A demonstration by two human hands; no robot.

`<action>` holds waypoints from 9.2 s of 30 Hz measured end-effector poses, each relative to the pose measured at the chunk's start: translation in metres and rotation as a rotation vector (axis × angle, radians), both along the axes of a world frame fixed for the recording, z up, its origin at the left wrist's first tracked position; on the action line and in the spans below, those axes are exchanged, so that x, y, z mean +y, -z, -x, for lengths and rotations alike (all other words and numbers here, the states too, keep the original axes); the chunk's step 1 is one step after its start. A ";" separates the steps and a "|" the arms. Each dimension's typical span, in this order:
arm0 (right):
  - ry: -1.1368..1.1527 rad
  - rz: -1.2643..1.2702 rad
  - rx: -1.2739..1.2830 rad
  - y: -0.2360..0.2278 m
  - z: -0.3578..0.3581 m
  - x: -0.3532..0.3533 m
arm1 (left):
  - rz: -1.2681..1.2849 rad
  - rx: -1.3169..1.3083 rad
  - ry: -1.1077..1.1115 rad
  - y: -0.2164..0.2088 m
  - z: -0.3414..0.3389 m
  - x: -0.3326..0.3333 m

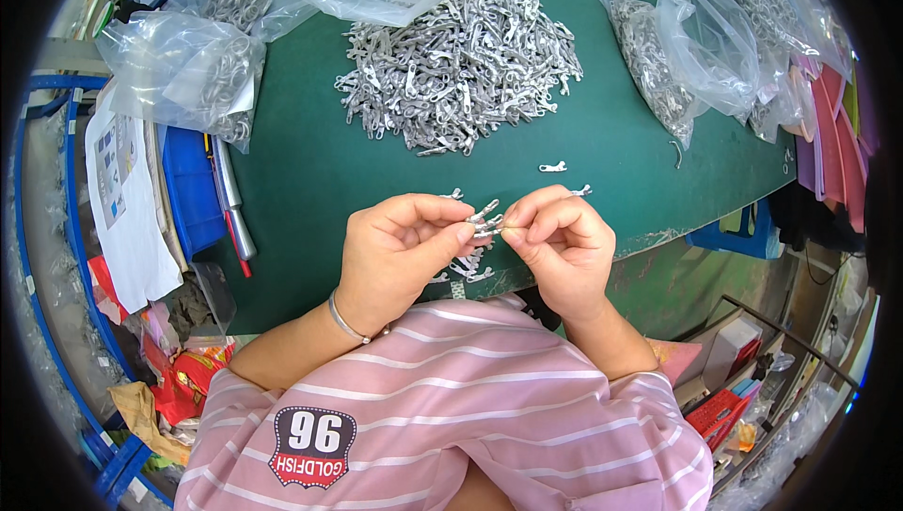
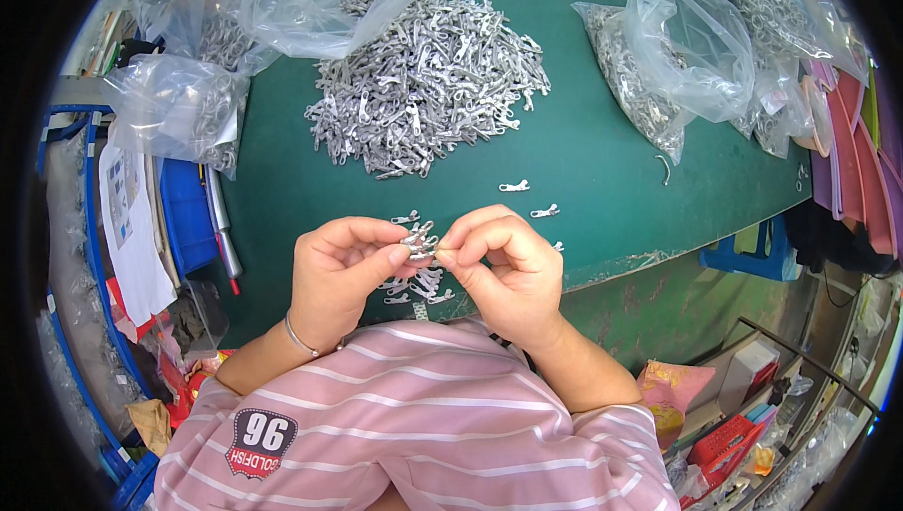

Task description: The person sorts metal zipper pulls by hand on a green workstation table, picking them from a large central pile, arranging some in rows, and moving others into plastic bags.

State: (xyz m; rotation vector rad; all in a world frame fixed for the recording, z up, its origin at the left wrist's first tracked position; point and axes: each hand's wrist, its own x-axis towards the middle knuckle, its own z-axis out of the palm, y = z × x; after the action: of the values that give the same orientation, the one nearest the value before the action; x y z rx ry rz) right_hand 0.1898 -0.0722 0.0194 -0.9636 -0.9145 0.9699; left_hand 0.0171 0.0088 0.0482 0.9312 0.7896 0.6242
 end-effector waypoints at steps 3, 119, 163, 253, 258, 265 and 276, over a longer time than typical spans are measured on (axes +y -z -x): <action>0.004 -0.022 -0.010 0.001 -0.001 0.000 | 0.023 -0.041 -0.002 0.001 0.001 0.000; -0.029 0.040 -0.370 -0.007 -0.022 -0.002 | 0.006 0.011 0.066 -0.002 -0.007 -0.007; -0.119 0.072 -1.086 0.000 -0.015 -0.016 | 0.010 -0.105 -0.053 0.004 -0.001 -0.004; 0.153 -0.028 -0.369 -0.014 -0.006 -0.004 | -0.122 -0.171 -0.008 0.003 0.000 -0.007; 0.158 -0.004 -0.396 -0.016 -0.009 -0.003 | -0.101 -0.246 -0.045 0.005 -0.002 -0.008; 0.160 -0.065 -0.537 -0.020 -0.010 -0.001 | -0.105 -0.234 -0.057 0.007 0.000 -0.006; 0.170 -0.101 -0.563 -0.019 -0.007 -0.001 | -0.019 -0.183 -0.044 0.003 0.002 -0.004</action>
State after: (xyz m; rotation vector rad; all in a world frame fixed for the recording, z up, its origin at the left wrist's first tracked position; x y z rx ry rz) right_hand 0.1967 -0.0729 0.0382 -1.2320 -1.3101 0.5032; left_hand 0.0153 0.0048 0.0449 0.8619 0.6424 0.7454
